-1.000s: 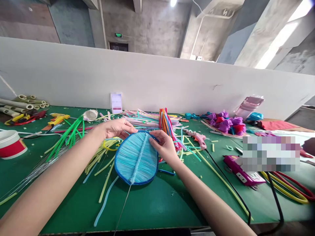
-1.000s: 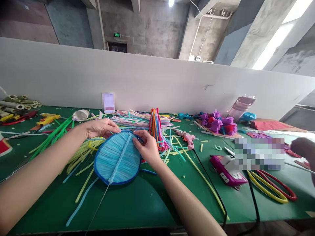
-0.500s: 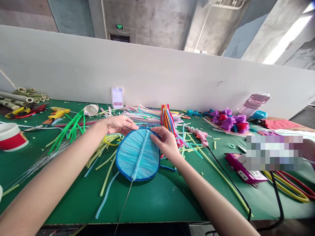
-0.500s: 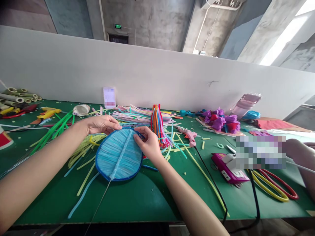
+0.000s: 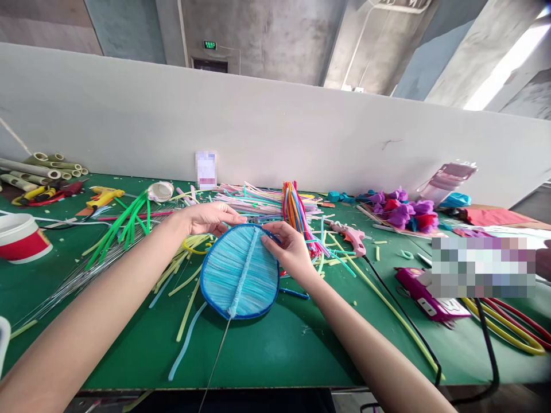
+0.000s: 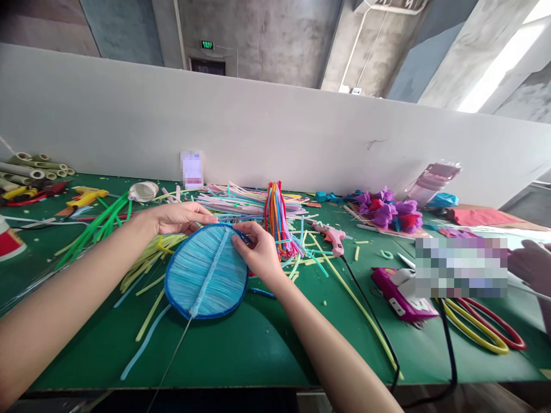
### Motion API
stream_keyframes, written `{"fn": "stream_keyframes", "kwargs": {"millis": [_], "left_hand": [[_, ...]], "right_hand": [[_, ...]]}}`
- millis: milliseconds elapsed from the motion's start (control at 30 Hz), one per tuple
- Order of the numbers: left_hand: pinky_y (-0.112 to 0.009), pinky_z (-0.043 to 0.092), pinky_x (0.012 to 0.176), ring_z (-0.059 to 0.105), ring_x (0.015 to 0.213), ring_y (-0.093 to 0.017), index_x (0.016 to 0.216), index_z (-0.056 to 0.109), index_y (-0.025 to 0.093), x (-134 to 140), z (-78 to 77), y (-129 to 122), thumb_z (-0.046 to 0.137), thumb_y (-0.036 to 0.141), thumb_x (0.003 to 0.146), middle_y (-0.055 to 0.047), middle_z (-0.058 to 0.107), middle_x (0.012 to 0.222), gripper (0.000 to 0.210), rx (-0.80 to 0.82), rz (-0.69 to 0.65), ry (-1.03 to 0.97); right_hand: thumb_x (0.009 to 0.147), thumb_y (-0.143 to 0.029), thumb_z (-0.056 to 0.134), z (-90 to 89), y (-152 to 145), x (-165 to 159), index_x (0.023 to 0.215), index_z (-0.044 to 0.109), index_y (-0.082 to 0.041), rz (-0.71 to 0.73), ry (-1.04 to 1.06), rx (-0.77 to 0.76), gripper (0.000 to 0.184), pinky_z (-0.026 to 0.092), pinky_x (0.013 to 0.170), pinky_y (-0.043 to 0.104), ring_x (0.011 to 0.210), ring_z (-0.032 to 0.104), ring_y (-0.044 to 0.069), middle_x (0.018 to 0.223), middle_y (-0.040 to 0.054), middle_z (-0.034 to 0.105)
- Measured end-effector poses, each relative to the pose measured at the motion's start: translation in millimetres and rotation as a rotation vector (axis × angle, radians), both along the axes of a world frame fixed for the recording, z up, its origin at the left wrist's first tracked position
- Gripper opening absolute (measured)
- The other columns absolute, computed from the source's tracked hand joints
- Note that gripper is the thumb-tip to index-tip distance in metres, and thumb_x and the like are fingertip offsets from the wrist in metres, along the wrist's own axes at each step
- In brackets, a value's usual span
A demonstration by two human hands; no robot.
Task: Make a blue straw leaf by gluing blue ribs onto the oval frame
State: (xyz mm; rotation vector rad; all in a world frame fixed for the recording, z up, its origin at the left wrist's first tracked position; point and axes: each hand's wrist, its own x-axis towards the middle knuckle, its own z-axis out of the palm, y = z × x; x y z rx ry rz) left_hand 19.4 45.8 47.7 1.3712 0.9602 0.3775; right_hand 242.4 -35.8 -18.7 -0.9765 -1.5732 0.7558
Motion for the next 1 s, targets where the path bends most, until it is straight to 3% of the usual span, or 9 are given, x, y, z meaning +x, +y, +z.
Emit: {"fn": "stream_keyframes", "kwargs": {"millis": [133, 433, 1000], "left_hand": [[-0.021, 0.044, 0.049, 0.057, 0.049, -0.008, 0.074, 0.078, 0.014, 2.7, -1.2, 1.7, 0.091, 0.044, 0.059, -0.004, 0.074, 0.07, 0.036, -0.006, -0.025, 0.011], [-0.022, 0.047, 0.054, 0.061, 0.053, -0.01, 0.073, 0.078, 0.015, -2.5, 2.1, 1.6, 0.091, 0.04, 0.061, -0.005, 0.075, 0.069, 0.031, -0.009, -0.081, 0.009], [-0.022, 0.047, 0.052, 0.061, 0.052, -0.011, 0.072, 0.077, 0.014, 0.2, 0.7, 0.9, 0.092, 0.037, 0.06, -0.005, 0.074, 0.067, 0.03, 0.0, -0.056, 0.013]], "right_hand": [[0.083, -0.038, 0.071, -0.3, -1.4, -1.8, 0.102, 0.067, -0.022, 0.011, 0.004, -0.003, 0.025, 0.054, 0.078, 0.033, 0.095, 0.067, 0.02, 0.105, 0.0062, 0.071], [0.083, -0.038, 0.072, -1.2, -0.7, -1.0, 0.102, 0.067, -0.022, 0.037, 0.008, -0.003, 0.026, 0.054, 0.081, 0.032, 0.098, 0.067, 0.02, 0.105, 0.0059, 0.071], [0.084, -0.038, 0.071, -2.3, 0.2, -0.9, 0.103, 0.067, -0.022, 0.044, -0.009, -0.002, 0.026, 0.054, 0.082, 0.032, 0.098, 0.067, 0.02, 0.106, 0.0058, 0.071]]}}
